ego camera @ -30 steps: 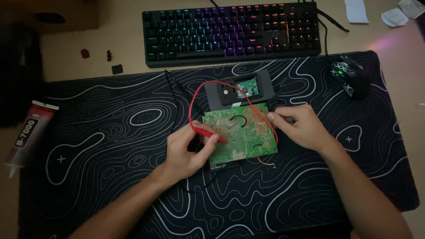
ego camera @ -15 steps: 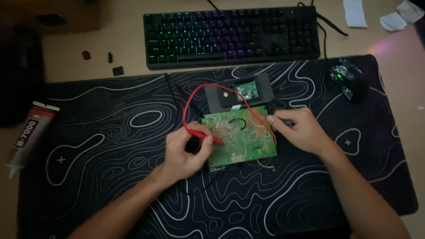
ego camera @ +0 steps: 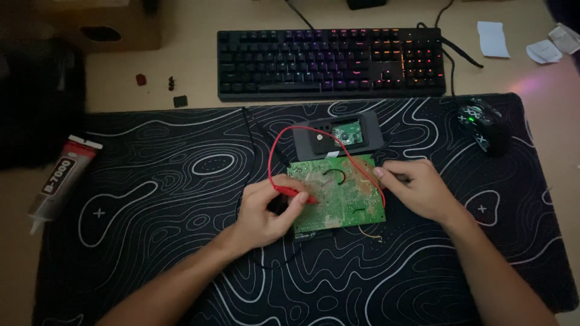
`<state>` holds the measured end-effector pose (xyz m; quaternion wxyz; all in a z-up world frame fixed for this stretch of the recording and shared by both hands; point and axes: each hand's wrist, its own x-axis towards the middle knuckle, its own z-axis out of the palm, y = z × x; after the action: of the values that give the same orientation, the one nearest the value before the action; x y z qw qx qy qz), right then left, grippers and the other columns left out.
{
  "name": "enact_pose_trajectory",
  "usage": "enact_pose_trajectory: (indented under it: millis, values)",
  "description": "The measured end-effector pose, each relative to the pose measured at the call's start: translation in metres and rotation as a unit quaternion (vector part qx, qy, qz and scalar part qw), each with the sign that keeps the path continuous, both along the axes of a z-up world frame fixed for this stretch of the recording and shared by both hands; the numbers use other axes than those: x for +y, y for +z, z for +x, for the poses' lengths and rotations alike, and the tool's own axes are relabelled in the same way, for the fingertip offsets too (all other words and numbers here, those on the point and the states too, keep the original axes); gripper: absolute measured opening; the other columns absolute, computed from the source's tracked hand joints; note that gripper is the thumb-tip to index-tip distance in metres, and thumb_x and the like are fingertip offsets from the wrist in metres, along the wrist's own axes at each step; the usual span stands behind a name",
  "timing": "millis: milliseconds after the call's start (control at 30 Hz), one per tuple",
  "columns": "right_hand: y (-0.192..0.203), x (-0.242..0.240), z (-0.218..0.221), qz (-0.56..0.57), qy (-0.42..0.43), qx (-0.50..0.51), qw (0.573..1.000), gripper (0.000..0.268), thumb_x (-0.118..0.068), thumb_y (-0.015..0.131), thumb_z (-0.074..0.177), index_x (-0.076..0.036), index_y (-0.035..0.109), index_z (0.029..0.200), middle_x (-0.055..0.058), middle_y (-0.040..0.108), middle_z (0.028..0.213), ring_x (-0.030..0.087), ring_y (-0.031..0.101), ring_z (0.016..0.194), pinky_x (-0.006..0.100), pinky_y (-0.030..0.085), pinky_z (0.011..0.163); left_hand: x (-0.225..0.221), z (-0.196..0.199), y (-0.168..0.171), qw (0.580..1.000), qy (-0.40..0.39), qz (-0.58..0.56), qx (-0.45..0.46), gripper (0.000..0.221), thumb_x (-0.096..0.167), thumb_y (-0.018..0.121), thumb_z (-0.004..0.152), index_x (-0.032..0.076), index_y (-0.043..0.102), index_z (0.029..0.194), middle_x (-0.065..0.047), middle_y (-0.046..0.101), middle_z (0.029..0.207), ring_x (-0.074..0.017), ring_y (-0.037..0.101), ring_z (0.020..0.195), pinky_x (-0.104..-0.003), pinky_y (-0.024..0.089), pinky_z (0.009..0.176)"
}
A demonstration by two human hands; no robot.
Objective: Testing points on a circuit board using a multimeter probe
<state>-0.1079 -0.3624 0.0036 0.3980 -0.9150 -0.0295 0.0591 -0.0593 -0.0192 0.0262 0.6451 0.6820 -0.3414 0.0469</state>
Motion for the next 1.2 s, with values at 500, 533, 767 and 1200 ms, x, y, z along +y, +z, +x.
enact_pose_trajectory:
  millis: [500, 533, 767, 1200]
  values:
    - [0.006, 0.004, 0.001, 0.0, 0.002, 0.006, 1.0, 0.04, -0.02, 0.066, 0.113, -0.006, 0.077, 0.078, 0.018, 0.07, 0.053, 0.032, 0.06, 0.05, 0.044, 0.051, 0.059, 0.002, 0.001, -0.005, 1.0, -0.003, 0.018, 0.005, 0.007, 0.012, 0.079, 0.105, 0.006, 0.08, 0.102, -0.017, 0.082, 0.086, -0.0433, 0.076, 0.067, -0.045, 0.058, 0.061]
    - [0.005, 0.002, 0.0, 0.006, 0.003, 0.01, 1.0, 0.04, -0.018, 0.064, 0.113, -0.004, 0.077, 0.078, 0.02, 0.07, 0.053, 0.033, 0.06, 0.05, 0.045, 0.05, 0.06, 0.002, 0.002, -0.007, 1.0, -0.005, 0.019, 0.01, 0.007, 0.012, 0.078, 0.105, 0.005, 0.079, 0.102, -0.018, 0.082, 0.085, -0.0452, 0.075, 0.067, -0.045, 0.057, 0.06]
    - [0.004, 0.002, -0.002, 0.007, -0.019, 0.021, 1.0, 0.041, -0.018, 0.067, 0.113, -0.004, 0.079, 0.077, 0.019, 0.07, 0.051, 0.029, 0.059, 0.047, 0.042, 0.05, 0.057, 0.001, 0.005, -0.007, 1.0, 0.015, 0.003, 0.009, 0.006, 0.009, 0.077, 0.105, 0.006, 0.08, 0.101, -0.016, 0.08, 0.079, -0.037, 0.073, 0.061, -0.039, 0.057, 0.059]
    - [0.011, 0.01, -0.005, 0.033, -0.02, 0.045, 0.998, 0.038, -0.015, 0.067, 0.112, -0.003, 0.08, 0.078, 0.014, 0.068, 0.048, 0.021, 0.054, 0.048, 0.039, 0.052, 0.056, -0.001, -0.006, -0.004, 1.0, -0.006, -0.001, 0.001, 0.004, 0.009, 0.079, 0.105, 0.005, 0.079, 0.106, -0.017, 0.079, 0.084, -0.036, 0.069, 0.058, -0.041, 0.054, 0.056]
